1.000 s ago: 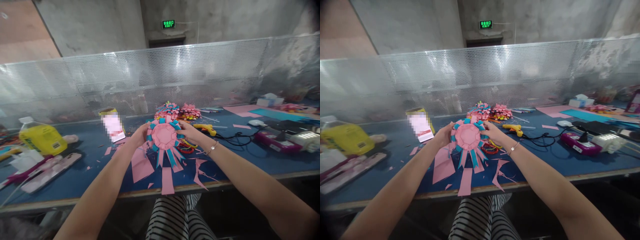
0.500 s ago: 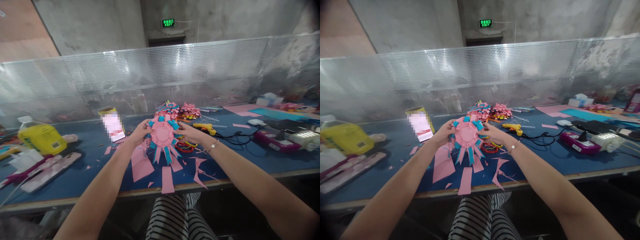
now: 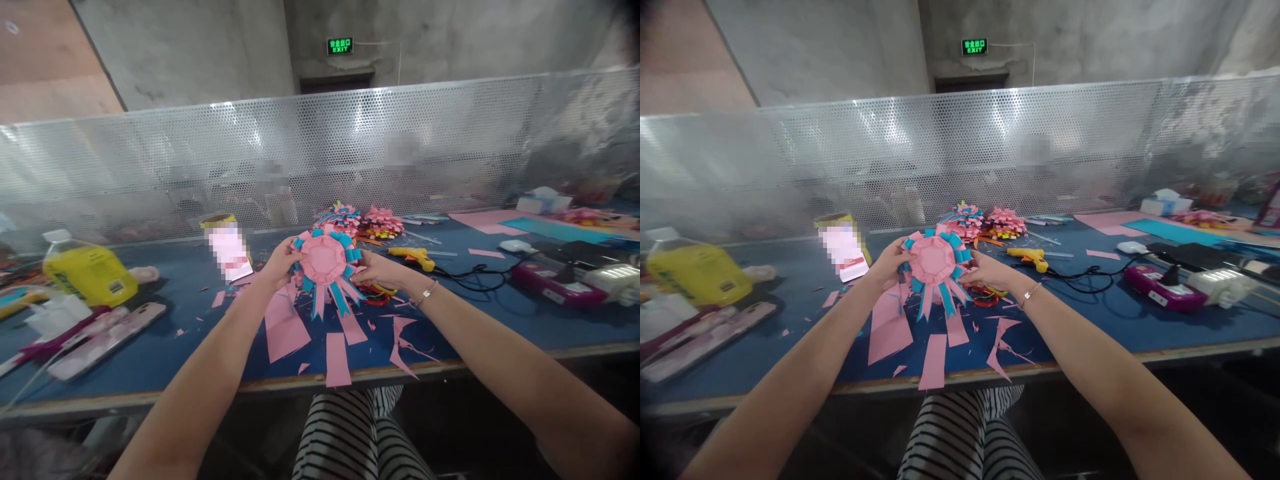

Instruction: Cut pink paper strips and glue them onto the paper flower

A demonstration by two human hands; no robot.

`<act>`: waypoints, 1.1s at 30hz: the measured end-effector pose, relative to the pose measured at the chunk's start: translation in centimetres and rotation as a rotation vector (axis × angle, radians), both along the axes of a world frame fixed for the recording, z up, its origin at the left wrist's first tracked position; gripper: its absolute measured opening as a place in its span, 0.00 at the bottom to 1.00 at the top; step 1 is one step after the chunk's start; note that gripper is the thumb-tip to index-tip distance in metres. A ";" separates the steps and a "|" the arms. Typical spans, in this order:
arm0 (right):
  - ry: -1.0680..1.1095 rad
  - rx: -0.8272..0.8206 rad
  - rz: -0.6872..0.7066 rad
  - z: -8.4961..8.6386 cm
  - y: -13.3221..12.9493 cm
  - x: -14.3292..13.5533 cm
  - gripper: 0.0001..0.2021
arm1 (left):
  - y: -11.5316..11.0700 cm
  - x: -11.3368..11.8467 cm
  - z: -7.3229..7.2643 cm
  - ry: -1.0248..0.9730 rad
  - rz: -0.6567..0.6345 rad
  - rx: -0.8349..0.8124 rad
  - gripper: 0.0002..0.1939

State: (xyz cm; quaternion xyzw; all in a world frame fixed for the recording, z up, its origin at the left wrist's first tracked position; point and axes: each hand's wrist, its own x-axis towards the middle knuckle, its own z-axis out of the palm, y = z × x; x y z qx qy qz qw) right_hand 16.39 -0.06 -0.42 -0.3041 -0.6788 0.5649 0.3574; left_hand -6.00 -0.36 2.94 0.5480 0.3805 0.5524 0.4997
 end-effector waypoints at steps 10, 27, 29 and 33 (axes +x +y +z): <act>-0.088 -0.010 -0.060 0.0 0.6 0.5 0.26 | 0.4 -0.9 0.5 -0.119 0.087 -0.001 0.18; -0.315 0.162 -0.206 0.2 1.3 1.1 0.10 | 0.0 -3.4 3.1 -0.468 0.183 -0.067 0.04; -0.327 0.189 -0.202 0.0 1.5 1.2 0.09 | -0.3 -4.0 3.5 -0.545 0.208 0.036 0.05; -0.391 0.274 -0.208 -0.4 2.0 1.5 0.07 | -1.1 -5.1 3.8 -0.563 0.161 0.260 0.14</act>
